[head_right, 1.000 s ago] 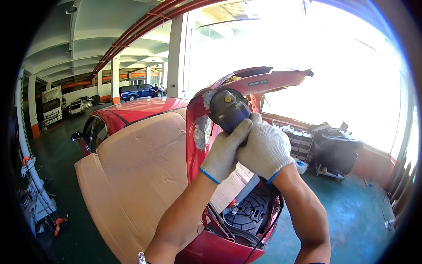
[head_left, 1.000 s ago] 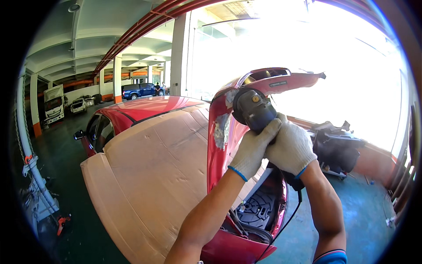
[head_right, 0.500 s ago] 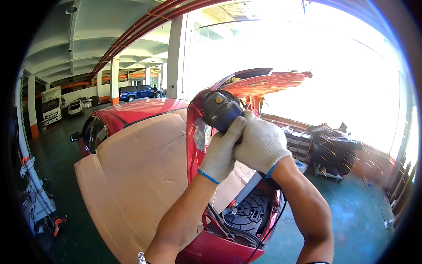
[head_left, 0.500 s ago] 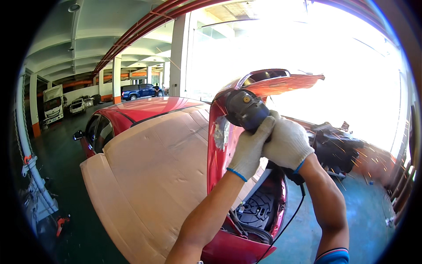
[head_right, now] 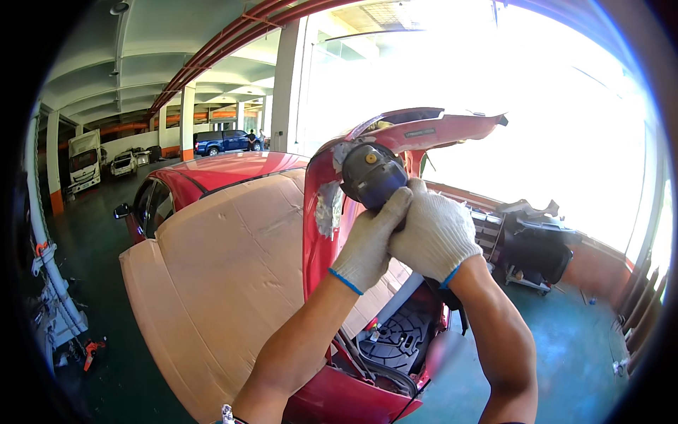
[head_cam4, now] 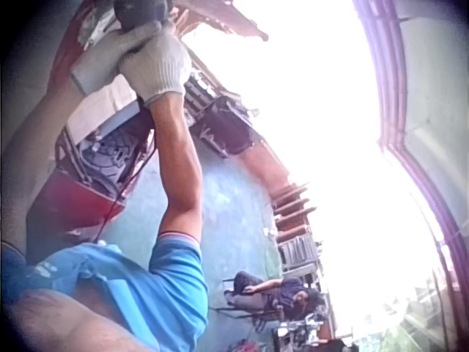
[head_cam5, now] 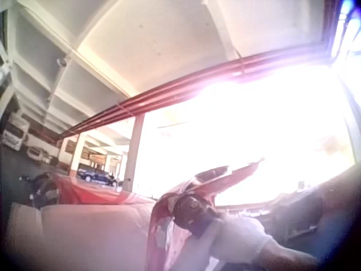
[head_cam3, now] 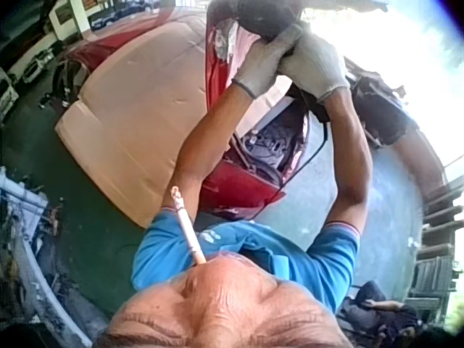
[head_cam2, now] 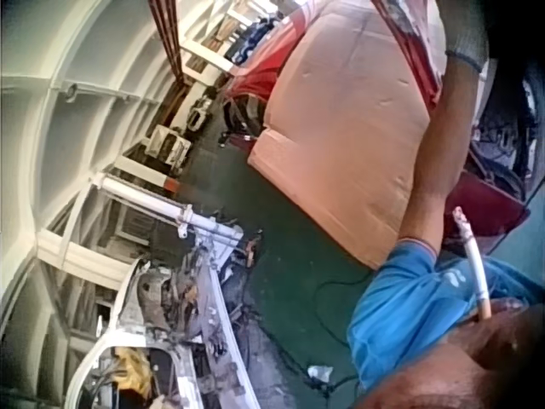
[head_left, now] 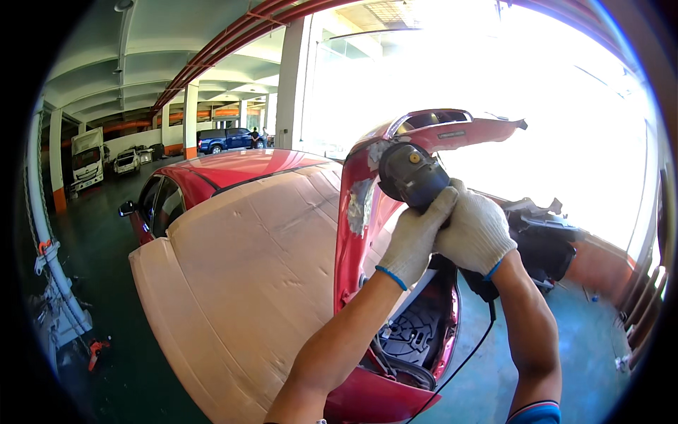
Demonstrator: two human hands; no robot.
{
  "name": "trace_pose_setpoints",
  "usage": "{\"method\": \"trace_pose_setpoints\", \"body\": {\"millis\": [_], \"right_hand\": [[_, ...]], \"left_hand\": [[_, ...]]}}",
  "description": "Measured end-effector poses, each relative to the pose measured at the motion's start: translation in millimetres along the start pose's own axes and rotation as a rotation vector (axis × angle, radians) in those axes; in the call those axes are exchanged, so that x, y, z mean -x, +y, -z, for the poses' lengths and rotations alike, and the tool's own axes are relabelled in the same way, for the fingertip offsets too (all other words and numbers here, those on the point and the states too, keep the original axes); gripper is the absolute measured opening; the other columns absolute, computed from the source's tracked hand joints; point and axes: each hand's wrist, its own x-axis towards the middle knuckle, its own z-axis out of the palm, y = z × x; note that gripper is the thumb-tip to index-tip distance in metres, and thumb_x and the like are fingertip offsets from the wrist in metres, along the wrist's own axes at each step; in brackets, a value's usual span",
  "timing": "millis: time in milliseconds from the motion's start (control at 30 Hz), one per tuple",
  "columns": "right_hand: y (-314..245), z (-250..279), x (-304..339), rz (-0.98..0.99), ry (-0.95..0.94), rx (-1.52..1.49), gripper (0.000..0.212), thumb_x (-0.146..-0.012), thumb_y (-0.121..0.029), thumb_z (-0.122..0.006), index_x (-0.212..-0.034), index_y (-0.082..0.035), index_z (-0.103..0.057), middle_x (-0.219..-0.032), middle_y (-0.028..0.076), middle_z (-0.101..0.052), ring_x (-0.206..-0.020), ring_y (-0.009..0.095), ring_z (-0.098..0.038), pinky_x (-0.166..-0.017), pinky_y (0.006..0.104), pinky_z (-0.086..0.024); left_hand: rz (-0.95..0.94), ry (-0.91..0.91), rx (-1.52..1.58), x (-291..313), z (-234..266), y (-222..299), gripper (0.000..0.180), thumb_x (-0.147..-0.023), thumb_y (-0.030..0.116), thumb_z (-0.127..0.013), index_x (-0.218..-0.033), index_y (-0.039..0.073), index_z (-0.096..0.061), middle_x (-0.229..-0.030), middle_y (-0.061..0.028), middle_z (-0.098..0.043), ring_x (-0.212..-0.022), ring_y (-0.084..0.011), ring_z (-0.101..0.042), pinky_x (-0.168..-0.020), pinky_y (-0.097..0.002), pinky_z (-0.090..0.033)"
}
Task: The person uses an angle grinder to smooth the surface of a red car trunk lid. The person holds the trunk lid with one hand while operating the grinder with the other, moving the tool across the painted surface to remove material.
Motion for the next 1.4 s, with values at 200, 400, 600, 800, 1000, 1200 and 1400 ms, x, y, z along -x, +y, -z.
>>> {"method": "trace_pose_setpoints", "body": {"millis": [200, 400, 600, 800, 1000, 1200, 1400], "right_hand": [[1, -3, -5, -0.004, 0.023, -0.038, 0.050, -0.083, -0.027, -0.070, -0.116, 0.009, -0.058, -0.085, 0.028, -0.075, -0.083, 0.045, -0.078, -0.077, 0.0533, -0.062], [-3, -6, 0, 0.022, 0.012, -0.080, 0.048, -0.083, -0.025, -0.069, -0.115, 0.010, -0.059, -0.086, 0.028, -0.076, -0.085, 0.044, -0.079, -0.077, 0.0516, -0.063], [4, -8, 3, -0.020, 0.023, -0.122, 0.049, -0.080, -0.024, -0.071, -0.114, 0.010, -0.059, -0.083, 0.026, -0.076, -0.083, 0.045, -0.078, -0.075, 0.0522, -0.062], [31, -67, 78, -0.184, 0.188, -0.368, 0.065, -0.081, -0.026, -0.077, -0.136, 0.001, -0.056, -0.096, 0.027, -0.074, -0.083, 0.047, -0.076, -0.074, 0.0538, -0.062], [45, -129, 141, -0.322, 0.150, -0.690, 0.073, -0.083, -0.033, -0.082, -0.145, -0.005, -0.054, -0.108, 0.025, -0.076, -0.094, 0.046, -0.076, -0.081, 0.0502, -0.062], [54, -158, 158, -0.298, 0.094, -0.828, 0.075, -0.081, -0.033, -0.084, -0.146, -0.009, -0.055, -0.110, 0.021, -0.077, -0.094, 0.041, -0.078, -0.083, 0.0468, -0.063], [70, -189, 170, -0.284, -0.032, -0.954, 0.082, -0.080, -0.035, -0.085, -0.149, -0.007, -0.052, -0.111, 0.020, -0.077, -0.091, 0.040, -0.079, -0.080, 0.0455, -0.063]], "left_hand": [[0.041, -0.008, 0.000, 1, 4, 8, 0.079, -0.100, 0.057, -0.074, -0.142, -0.008, -0.063, -0.133, -0.0153, -0.070, -0.120, -0.0189, -0.067, -0.101, -0.0304, -0.055], [-0.026, 0.052, -0.023, 4, 9, -3, 0.076, -0.100, 0.056, -0.075, -0.141, -0.007, -0.065, -0.130, -0.0125, -0.072, -0.113, -0.0155, -0.069, -0.095, -0.0277, -0.056], [0.054, 0.058, -0.009, 14, -6, 14, 0.075, -0.100, 0.055, -0.076, -0.138, -0.009, -0.065, -0.127, -0.0125, -0.072, -0.113, -0.0157, -0.069, -0.095, -0.0281, -0.056], [0.153, -0.142, -0.356, 42, 8, -43, 0.073, -0.100, 0.055, -0.075, -0.141, -0.004, -0.065, -0.131, -0.0167, -0.072, -0.120, -0.0219, -0.067, -0.107, -0.0358, -0.052], [0.284, -0.164, -0.606, 86, 18, -89, 0.069, -0.099, 0.054, -0.076, -0.137, -0.003, -0.068, -0.127, -0.0226, -0.075, -0.121, -0.0286, -0.071, -0.107, -0.0394, -0.053], [0.359, -0.059, -0.784, 108, 21, -103, 0.068, -0.099, 0.051, -0.077, -0.139, -0.003, -0.066, -0.129, -0.0243, -0.075, -0.125, -0.0317, -0.070, -0.109, -0.0407, -0.052], [0.427, 0.043, -0.853, 128, 24, -128, 0.057, -0.101, 0.038, -0.078, -0.141, -0.001, -0.065, -0.131, -0.0133, -0.072, -0.120, -0.0200, -0.065, -0.108, -0.0394, -0.052]]}}
